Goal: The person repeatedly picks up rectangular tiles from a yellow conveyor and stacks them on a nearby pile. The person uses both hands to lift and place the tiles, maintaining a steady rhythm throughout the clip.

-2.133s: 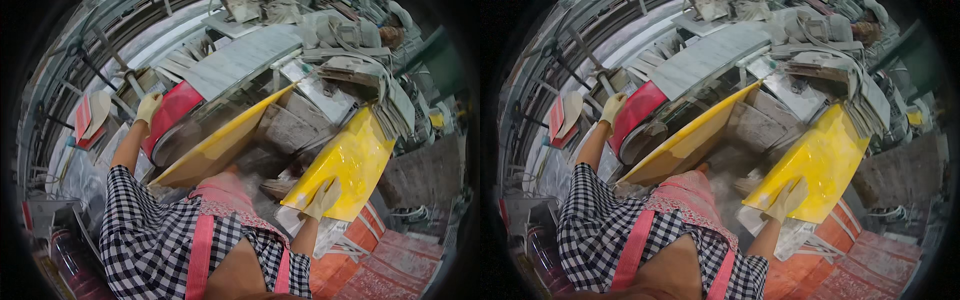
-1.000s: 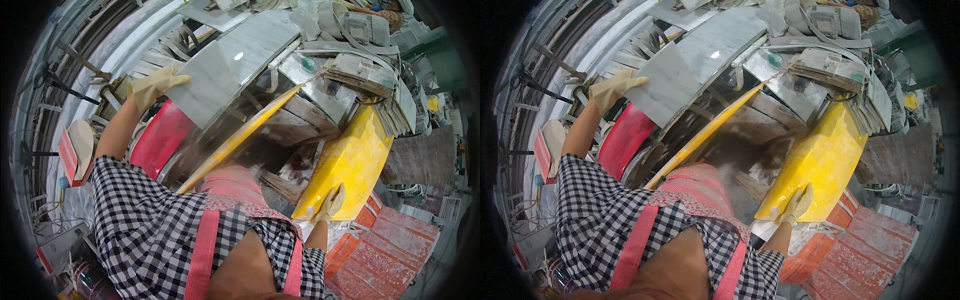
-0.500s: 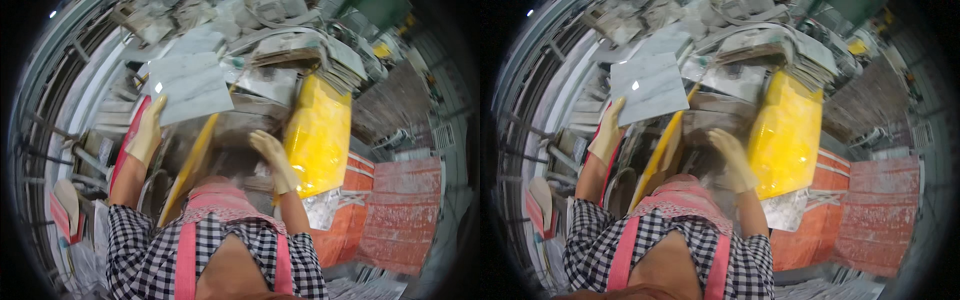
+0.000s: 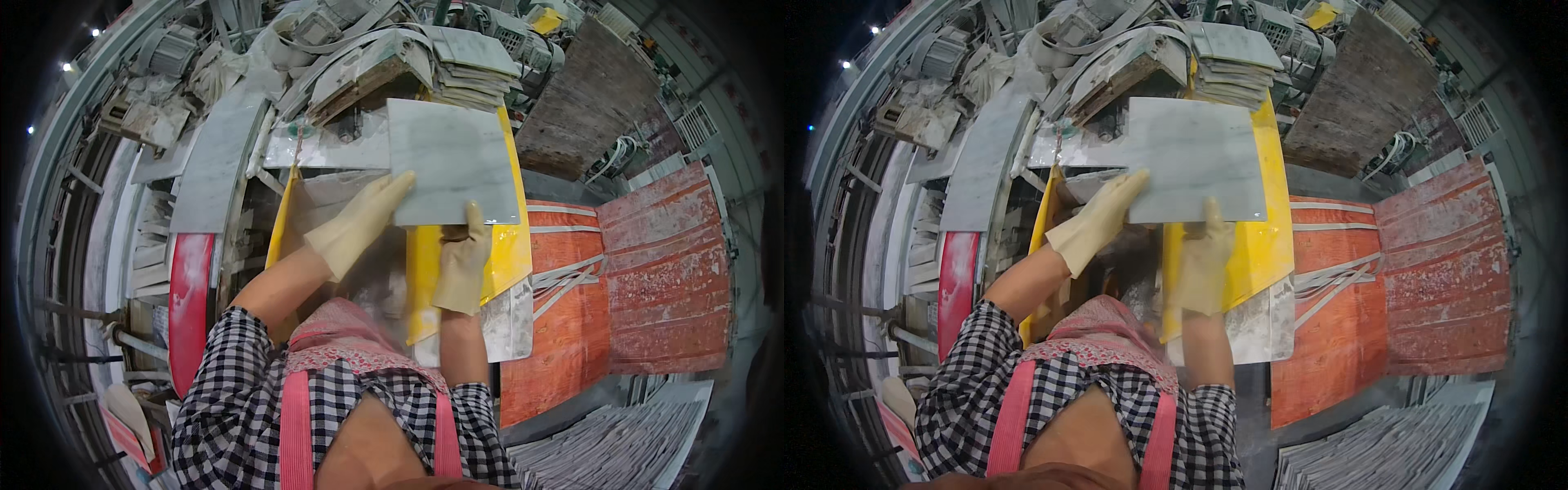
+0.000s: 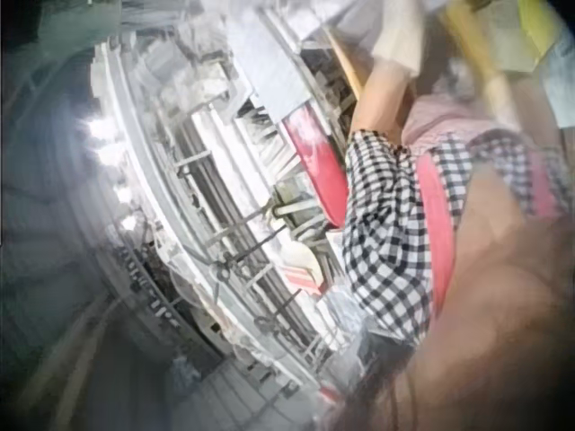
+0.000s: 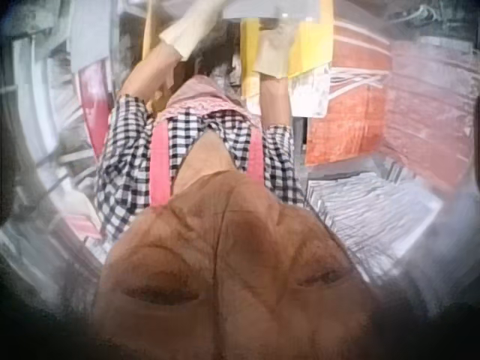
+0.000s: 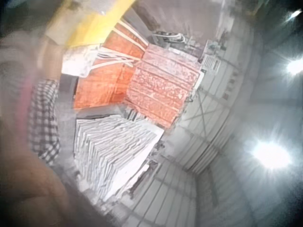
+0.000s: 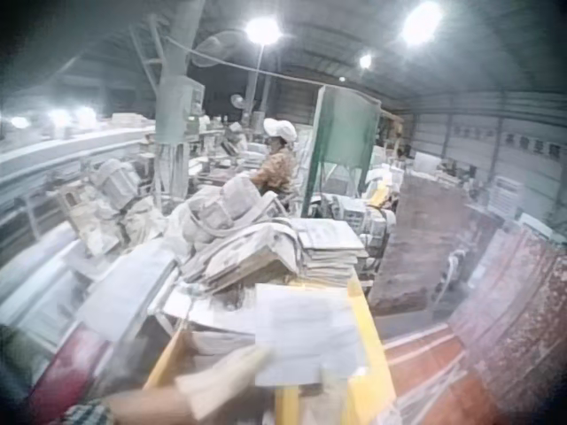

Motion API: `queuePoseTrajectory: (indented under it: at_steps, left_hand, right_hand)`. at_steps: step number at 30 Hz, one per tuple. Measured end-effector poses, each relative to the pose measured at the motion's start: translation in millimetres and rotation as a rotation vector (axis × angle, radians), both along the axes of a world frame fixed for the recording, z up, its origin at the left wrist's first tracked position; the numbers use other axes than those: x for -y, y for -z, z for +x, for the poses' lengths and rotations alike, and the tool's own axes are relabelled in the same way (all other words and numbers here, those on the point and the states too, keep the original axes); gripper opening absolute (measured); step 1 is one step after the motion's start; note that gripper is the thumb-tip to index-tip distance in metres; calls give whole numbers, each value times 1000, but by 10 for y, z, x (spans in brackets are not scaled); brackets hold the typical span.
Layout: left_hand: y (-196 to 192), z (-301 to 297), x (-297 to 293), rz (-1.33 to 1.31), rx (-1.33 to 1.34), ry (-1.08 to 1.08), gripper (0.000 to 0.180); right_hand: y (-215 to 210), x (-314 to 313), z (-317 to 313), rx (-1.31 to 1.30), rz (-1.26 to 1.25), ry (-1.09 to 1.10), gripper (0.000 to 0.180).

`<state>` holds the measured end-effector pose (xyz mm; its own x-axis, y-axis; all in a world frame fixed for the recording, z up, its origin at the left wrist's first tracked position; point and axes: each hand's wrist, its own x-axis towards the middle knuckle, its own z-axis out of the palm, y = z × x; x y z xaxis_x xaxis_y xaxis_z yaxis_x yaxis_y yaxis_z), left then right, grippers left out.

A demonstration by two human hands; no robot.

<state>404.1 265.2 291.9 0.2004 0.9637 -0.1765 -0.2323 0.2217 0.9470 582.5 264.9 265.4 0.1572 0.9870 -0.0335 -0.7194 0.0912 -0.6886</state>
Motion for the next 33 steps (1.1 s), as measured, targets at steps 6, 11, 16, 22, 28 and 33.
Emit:
queuePoseTrajectory:
  at_steps: [6,11,16,22,28,33]
  left_hand:
    - [543,-408,-433,-15,72,252,42]
    - [993,-1099,-418,-216,9,156,35]
    - [1168,-1503,-523,-301,-125,57,36]
    - [1460,-1552,-748,-389,-64,10,33]
    - [1525,-1645,-842,-392,-78,5,32]
    - [1416,-1646,-887,-381,-126,-6,33]
  right_hand:
    - [-180,-1109,515,-71,147,64,37]
    - [-395,-2755,495,18,113,284,36]
    - [-343,-4053,382,29,-116,381,26]
    - [-175,-4838,222,114,-129,388,26]
    - [-395,-4702,304,492,-311,201,33]
    - [-779,-4519,508,1236,-498,77,52]
